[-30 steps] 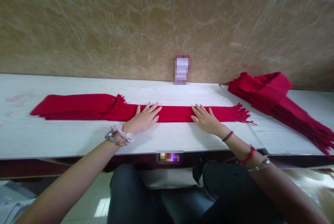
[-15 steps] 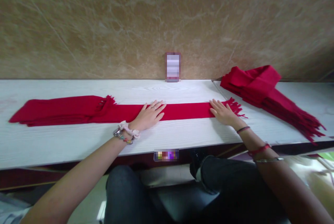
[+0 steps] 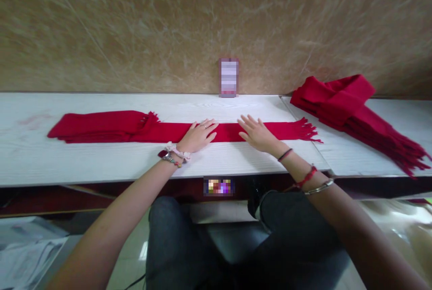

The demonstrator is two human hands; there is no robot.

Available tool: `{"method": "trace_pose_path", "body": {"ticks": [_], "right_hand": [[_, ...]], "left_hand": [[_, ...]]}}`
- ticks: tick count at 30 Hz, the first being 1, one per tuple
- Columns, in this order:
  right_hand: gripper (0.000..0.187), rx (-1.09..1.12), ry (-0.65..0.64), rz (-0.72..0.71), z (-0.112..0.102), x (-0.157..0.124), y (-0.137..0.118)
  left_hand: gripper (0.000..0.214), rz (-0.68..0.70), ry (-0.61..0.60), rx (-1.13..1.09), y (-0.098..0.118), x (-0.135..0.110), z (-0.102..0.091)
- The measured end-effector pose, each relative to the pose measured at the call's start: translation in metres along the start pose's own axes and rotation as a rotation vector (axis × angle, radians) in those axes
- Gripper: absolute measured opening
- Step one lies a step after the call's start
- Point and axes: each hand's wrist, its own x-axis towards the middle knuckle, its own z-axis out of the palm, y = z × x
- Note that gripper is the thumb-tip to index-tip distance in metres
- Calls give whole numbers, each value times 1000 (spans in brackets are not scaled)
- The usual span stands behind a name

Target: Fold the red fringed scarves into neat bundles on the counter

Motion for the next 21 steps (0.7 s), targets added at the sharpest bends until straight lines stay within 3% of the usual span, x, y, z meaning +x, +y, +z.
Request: {"method": "trace_pose_path", "body": {"ticks": [2, 5, 8, 11, 15, 18, 21], "right_hand": [[50, -4, -90, -74, 5, 10, -18], [47, -12, -184, -83, 6, 24, -25], [40, 32, -141, -136, -4, 40, -26], [38, 139, -40, -195, -13, 63, -41], [37, 265, 22, -219, -12, 108, -90], [44, 332, 76, -283, -4, 146, -137], [49, 358, 133, -371, 2, 177, -184]], "left_hand": [[45, -2, 21, -14, 3, 0, -1], [44, -39, 75, -34, 2, -7, -6], [42, -116, 177, -10, -19, -26, -17], [42, -214, 335, 51, -64, -62, -34], [44, -456, 598, 75, -140, -118, -53], [47, -675, 754, 43, -185, -152, -49], [50, -849, 765, -72, -212, -170, -32]]}}
